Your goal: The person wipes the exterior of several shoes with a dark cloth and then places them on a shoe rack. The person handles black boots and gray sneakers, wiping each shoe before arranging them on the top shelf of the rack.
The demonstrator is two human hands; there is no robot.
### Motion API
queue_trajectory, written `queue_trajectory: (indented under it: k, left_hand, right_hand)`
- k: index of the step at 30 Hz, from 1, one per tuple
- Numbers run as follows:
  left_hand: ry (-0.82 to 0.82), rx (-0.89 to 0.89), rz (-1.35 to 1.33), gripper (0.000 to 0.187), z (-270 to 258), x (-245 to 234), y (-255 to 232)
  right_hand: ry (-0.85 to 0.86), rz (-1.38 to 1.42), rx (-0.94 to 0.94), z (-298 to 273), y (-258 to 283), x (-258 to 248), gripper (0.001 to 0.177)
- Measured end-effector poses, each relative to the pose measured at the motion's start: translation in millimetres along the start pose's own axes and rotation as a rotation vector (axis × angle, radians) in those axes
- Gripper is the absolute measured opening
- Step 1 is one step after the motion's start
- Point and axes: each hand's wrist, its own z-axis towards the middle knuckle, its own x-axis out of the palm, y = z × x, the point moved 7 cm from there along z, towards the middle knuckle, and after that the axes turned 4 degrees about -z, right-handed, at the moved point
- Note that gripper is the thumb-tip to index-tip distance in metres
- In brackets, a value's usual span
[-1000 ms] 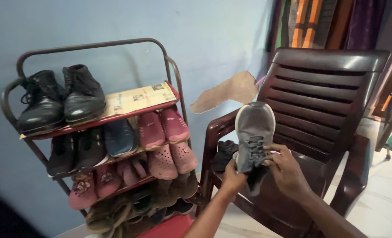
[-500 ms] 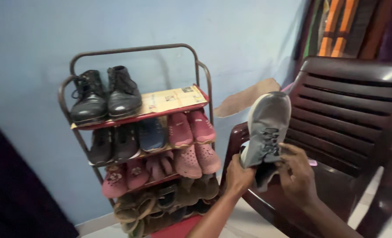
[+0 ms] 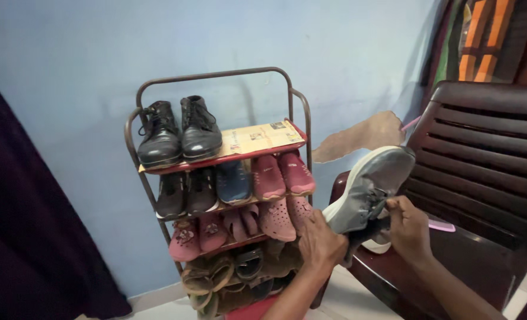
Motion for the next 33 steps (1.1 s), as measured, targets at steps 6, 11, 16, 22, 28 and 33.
queue_trajectory:
  k: [6,11,16,22,28,33]
  left_hand:
    - [0.01,-0.077,-0.093,0.07,3.7,-7.1,16.0]
    - [0.108,-0.232,-0.256,0.054,9.4,-1.2,31.3]
    - [0.103,-0.267,-0.472,0.054,13.1,2.3,28.9]
    - [-0.223,-0.101,-0.515,0.09,5.8,-25.4,-7.2]
    - [-0.46,-0.011,-0.359,0.094,10.7,-58.4,-4.3]
    - [-0.724,0.319,-0.188,0.094,13.4,-83.6,-4.0]
  right_hand:
    - [-0.052,-0.137,-0.581,-17.1,56.6,-4.5,0.012]
    - [-0.124,-0.135,-0.618,-16.1,75.0,-16.3,0.015]
    - [-0.179,-0.104,-0.584,-13.8,86.3,-31.3,0.022]
    - [-0.071,-0.015,-0.411,-29.4,97.1,-27.5,0.037]
    - [0.149,0.353,-0.296,-29.6,129.1,-34.8,0.087]
    - [0.264,0.669,-0.035,-44.2,138.1,-31.6,0.086]
